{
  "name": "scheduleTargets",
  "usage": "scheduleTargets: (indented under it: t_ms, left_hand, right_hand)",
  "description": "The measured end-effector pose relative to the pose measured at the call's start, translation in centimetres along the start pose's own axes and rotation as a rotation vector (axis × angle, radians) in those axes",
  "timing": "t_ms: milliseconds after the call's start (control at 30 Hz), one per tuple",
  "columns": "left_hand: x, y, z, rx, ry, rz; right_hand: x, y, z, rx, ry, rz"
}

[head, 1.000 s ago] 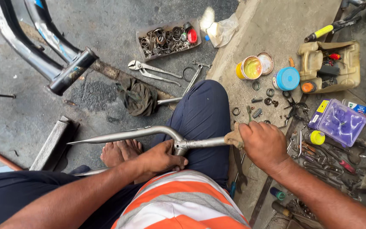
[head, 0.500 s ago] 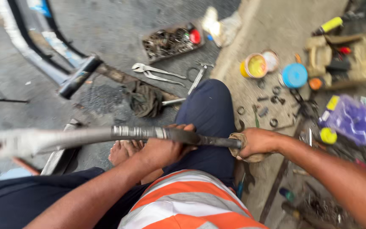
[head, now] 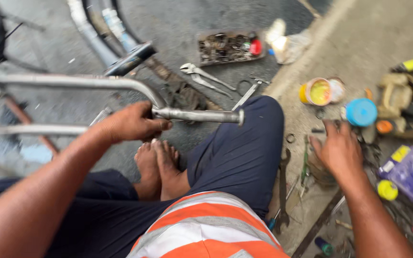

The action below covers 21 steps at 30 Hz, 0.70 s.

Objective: The person cleans and reassembles a bicycle fork assembly using a hammer and a cloth, then attempts to fit the fork into the head tube of a bicycle frame.

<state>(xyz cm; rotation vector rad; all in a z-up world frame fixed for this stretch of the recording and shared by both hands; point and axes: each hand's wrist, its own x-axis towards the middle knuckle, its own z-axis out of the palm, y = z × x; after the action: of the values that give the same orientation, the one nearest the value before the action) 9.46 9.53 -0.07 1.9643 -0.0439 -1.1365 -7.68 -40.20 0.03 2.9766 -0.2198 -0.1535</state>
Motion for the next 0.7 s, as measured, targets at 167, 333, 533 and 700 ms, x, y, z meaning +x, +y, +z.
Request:
scheduleTargets:
  t_ms: [167,333,533,700]
  left_hand:
    - [-5.4,-4.8,-5.9,0.162,0.134,-0.143]
    - [-9.4,-10.0,-11.8,0.271,0.376,-0.218]
    - [-11.3,-13.1,-17.0,0.509,0.57,-0.312]
    - [-12.1,-11.8,-15.9,0.497,0.633,-0.307]
  right_hand:
    - [9.9,-12.0,-1.2,0.305,0.175,-0.445]
    - [14.5,-26.1,1.1,0.147,-0.167,-0.751]
    - [16.0,-35.3,0.4,0.489,-0.252,-0.794]
    - [14.7,-39.8,-2.8,0.995,-0.351,-0.544]
